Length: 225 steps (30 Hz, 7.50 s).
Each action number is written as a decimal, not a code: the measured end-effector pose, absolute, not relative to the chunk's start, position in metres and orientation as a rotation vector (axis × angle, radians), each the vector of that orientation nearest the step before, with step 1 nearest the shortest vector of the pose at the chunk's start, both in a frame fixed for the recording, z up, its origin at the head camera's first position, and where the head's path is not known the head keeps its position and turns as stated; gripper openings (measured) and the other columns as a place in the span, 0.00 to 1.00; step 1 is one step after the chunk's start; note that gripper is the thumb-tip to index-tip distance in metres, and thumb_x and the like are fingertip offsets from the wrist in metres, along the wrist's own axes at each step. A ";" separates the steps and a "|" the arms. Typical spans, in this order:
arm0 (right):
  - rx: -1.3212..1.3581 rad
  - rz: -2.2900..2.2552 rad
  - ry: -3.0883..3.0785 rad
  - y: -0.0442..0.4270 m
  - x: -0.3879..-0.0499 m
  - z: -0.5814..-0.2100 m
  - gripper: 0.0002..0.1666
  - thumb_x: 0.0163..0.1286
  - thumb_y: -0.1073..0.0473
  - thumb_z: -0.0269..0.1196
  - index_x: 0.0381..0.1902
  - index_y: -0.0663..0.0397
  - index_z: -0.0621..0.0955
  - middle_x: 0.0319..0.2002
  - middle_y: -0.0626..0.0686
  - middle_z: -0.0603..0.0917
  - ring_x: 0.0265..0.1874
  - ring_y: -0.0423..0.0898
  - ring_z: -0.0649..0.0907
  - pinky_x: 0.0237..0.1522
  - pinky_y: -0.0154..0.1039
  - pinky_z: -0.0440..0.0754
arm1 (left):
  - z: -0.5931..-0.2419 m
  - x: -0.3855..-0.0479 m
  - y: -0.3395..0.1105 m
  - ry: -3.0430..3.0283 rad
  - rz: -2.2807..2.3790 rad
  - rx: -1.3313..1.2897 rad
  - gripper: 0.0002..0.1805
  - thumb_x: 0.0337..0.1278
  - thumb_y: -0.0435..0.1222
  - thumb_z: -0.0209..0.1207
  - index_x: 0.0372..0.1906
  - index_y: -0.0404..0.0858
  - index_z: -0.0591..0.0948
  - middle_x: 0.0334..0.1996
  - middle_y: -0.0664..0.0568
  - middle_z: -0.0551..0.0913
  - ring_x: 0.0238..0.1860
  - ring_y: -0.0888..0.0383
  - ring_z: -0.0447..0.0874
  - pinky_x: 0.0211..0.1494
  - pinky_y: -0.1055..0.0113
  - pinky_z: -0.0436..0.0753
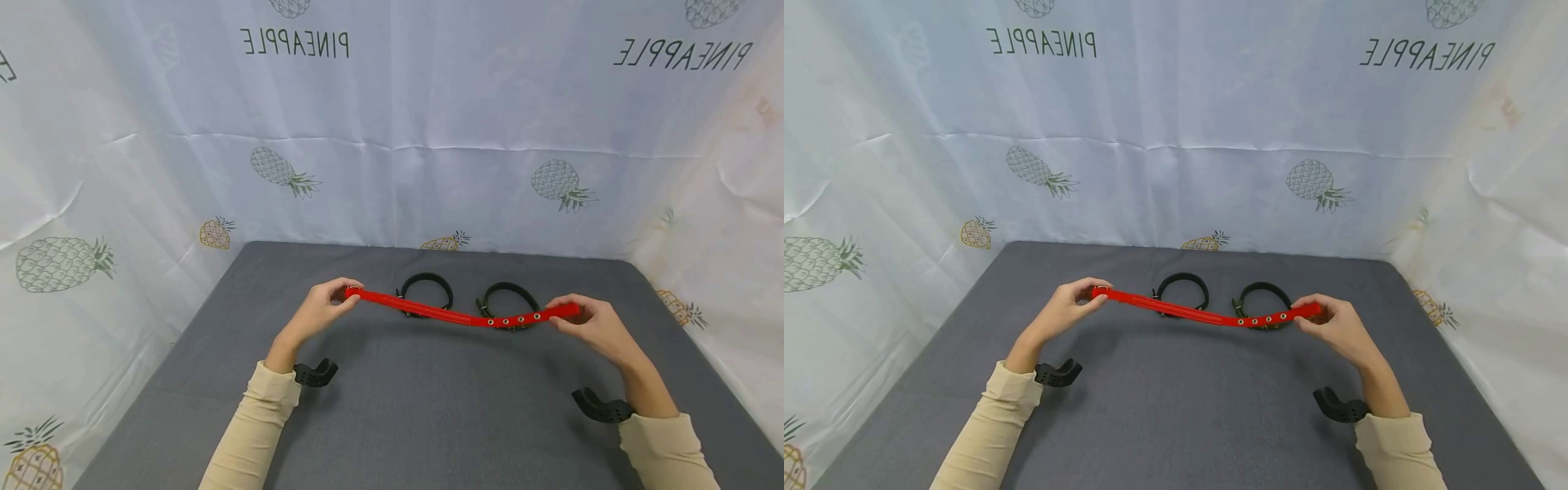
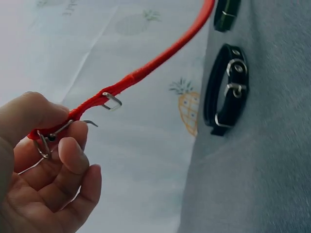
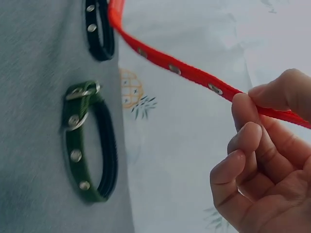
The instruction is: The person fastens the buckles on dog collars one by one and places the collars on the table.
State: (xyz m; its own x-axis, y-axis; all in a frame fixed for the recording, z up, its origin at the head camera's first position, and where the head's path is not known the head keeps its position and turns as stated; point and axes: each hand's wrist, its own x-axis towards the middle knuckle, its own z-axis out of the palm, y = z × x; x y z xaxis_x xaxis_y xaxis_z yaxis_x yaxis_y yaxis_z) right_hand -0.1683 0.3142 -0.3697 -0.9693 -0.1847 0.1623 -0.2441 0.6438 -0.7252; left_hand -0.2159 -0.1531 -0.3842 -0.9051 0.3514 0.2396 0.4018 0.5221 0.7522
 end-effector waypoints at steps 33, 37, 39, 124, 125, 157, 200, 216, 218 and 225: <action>0.682 1.305 -2.494 0.225 -0.191 -0.349 0.09 0.63 0.66 0.65 0.41 0.63 0.84 0.33 0.32 0.81 0.27 0.29 0.79 0.30 0.29 0.78 | -0.365 -0.211 -0.095 -2.276 -1.687 -0.956 0.16 0.64 0.30 0.57 0.55 0.31 0.80 0.42 0.39 0.81 0.37 0.63 0.75 0.43 0.73 0.78; 0.702 1.317 -2.462 0.213 -0.191 -0.348 0.08 0.62 0.67 0.66 0.40 0.62 0.85 0.33 0.44 0.82 0.29 0.30 0.79 0.31 0.28 0.78 | -0.366 -0.211 -0.086 -2.255 -1.691 -0.977 0.15 0.65 0.32 0.57 0.53 0.31 0.81 0.43 0.40 0.80 0.39 0.63 0.76 0.46 0.71 0.80; 0.703 1.320 -2.457 0.206 -0.191 -0.348 0.08 0.62 0.68 0.66 0.40 0.62 0.85 0.34 0.49 0.81 0.30 0.30 0.78 0.32 0.28 0.78 | -0.366 -0.210 -0.082 -2.251 -1.703 -0.974 0.13 0.65 0.33 0.58 0.51 0.31 0.82 0.43 0.41 0.79 0.39 0.64 0.76 0.46 0.72 0.79; 0.912 1.725 -2.497 0.144 -0.190 -0.357 0.16 0.64 0.69 0.63 0.48 0.68 0.73 0.37 0.66 0.82 0.29 0.36 0.80 0.34 0.28 0.81 | -0.367 -0.198 -0.058 -2.591 -1.455 -1.080 0.14 0.61 0.34 0.62 0.49 0.34 0.76 0.38 0.43 0.87 0.30 0.58 0.81 0.36 0.77 0.80; 0.909 1.729 -2.491 0.143 -0.190 -0.358 0.17 0.64 0.69 0.63 0.48 0.68 0.73 0.38 0.66 0.82 0.30 0.36 0.81 0.35 0.28 0.82 | -0.367 -0.198 -0.058 -2.591 -1.487 -1.069 0.14 0.61 0.34 0.61 0.49 0.34 0.74 0.37 0.42 0.87 0.29 0.58 0.81 0.36 0.77 0.80; 0.685 1.789 -2.369 0.134 -0.193 -0.368 0.11 0.63 0.69 0.64 0.42 0.66 0.75 0.31 0.52 0.81 0.25 0.35 0.78 0.32 0.28 0.80 | -0.369 -0.201 -0.062 -2.504 -1.603 -0.940 0.21 0.58 0.34 0.64 0.54 0.34 0.72 0.50 0.43 0.83 0.48 0.51 0.84 0.50 0.68 0.82; 0.764 1.802 -2.433 0.133 -0.195 -0.367 0.17 0.65 0.65 0.63 0.52 0.67 0.79 0.44 0.69 0.84 0.34 0.29 0.84 0.44 0.32 0.85 | -0.368 -0.206 -0.065 -2.346 -1.447 -0.954 0.12 0.57 0.34 0.65 0.46 0.35 0.83 0.42 0.45 0.86 0.41 0.54 0.83 0.48 0.63 0.84; 0.852 1.769 -2.370 0.130 -0.196 -0.370 0.18 0.65 0.68 0.62 0.52 0.71 0.77 0.44 0.70 0.82 0.34 0.27 0.82 0.41 0.25 0.83 | -0.371 -0.208 -0.069 -2.311 -1.449 -0.954 0.11 0.56 0.34 0.65 0.44 0.36 0.83 0.41 0.46 0.85 0.41 0.55 0.82 0.49 0.64 0.84; 0.857 1.778 -2.359 0.130 -0.196 -0.371 0.18 0.66 0.67 0.62 0.52 0.71 0.77 0.45 0.70 0.82 0.35 0.28 0.83 0.41 0.25 0.83 | -0.371 -0.207 -0.069 -2.308 -1.450 -0.954 0.10 0.56 0.33 0.65 0.44 0.36 0.83 0.41 0.46 0.85 0.40 0.55 0.82 0.48 0.60 0.84; 0.862 1.790 -2.340 0.130 -0.196 -0.371 0.18 0.66 0.67 0.62 0.52 0.70 0.77 0.45 0.70 0.82 0.37 0.34 0.86 0.43 0.27 0.84 | -0.370 -0.207 -0.070 -2.315 -1.452 -0.945 0.10 0.57 0.34 0.65 0.44 0.36 0.83 0.41 0.46 0.85 0.39 0.56 0.82 0.48 0.60 0.84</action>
State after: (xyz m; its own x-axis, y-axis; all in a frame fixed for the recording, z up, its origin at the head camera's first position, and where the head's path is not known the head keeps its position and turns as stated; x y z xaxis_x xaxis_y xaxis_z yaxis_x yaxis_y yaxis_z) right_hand -0.1965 0.1303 -0.3711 -0.8400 -0.3855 0.3819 -0.4693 0.1630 -0.8678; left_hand -0.2074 -0.0702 -0.3702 -0.7585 0.3906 0.5217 0.6397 0.2931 0.7106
